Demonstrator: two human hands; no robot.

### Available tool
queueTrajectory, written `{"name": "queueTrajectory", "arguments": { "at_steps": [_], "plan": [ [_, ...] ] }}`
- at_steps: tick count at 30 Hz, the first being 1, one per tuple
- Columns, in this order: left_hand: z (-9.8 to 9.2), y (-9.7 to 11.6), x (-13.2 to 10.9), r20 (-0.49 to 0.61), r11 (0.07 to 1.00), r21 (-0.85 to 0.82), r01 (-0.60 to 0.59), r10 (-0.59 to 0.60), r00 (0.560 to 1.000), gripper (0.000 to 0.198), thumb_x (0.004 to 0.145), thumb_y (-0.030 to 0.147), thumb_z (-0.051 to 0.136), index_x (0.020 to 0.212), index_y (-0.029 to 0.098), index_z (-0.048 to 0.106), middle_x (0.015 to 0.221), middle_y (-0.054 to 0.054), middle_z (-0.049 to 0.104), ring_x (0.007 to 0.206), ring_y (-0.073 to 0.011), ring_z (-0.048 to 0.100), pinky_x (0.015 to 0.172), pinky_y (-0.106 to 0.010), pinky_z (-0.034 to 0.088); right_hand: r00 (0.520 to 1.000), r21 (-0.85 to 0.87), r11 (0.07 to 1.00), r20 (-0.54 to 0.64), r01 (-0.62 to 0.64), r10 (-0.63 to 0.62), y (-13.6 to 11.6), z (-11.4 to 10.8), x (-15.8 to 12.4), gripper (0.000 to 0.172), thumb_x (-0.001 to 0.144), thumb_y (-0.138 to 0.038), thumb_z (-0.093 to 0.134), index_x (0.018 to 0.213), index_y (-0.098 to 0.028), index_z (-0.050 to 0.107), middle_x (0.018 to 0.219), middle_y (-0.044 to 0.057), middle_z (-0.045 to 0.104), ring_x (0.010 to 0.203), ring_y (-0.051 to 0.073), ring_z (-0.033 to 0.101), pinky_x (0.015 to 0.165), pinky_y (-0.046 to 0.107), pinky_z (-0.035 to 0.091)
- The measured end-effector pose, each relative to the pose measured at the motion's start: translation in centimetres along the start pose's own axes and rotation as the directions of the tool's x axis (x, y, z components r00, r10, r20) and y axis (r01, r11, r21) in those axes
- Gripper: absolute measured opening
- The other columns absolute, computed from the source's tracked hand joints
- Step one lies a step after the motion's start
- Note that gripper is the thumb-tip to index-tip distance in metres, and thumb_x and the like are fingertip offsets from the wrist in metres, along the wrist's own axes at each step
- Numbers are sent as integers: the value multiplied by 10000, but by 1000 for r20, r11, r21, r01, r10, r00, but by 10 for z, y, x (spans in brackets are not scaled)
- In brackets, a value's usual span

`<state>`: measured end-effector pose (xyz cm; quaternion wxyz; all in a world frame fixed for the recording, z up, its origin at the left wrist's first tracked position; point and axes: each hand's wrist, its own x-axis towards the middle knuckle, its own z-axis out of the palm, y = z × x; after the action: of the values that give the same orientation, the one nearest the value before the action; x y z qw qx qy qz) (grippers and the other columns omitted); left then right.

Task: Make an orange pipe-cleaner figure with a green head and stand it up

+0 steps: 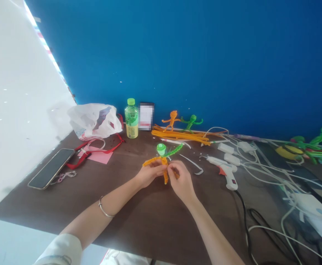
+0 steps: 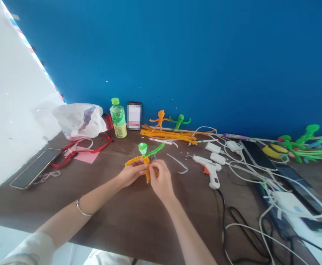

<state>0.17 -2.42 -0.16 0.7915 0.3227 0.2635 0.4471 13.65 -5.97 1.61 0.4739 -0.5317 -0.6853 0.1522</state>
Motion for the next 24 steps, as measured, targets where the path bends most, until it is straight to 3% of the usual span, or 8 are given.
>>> {"name": "queueTrajectory", "arguments": {
  "at_steps": [10,24],
  "plan": [
    [2,-1,0,0,999,-36,34,-34,999,227,637,283,718,785,129,640,832,-38,639,810,-155,609,848,-339,449,1000,24,999,12,-27,27,1,2,0,104,809,-190,454,716,-195,500,842,58,548,821,173,538,715,291,455],
    [0,-3,1,-22,992,74,-102,104,994,228,571,197,757,768,121,672,762,-48,651,717,-152,603,727,-316,483,997,28,997,-18,-71,72,0,1,-1,76,800,-203,471,737,-195,512,818,50,545,787,171,535,687,292,452]
  ]
}}
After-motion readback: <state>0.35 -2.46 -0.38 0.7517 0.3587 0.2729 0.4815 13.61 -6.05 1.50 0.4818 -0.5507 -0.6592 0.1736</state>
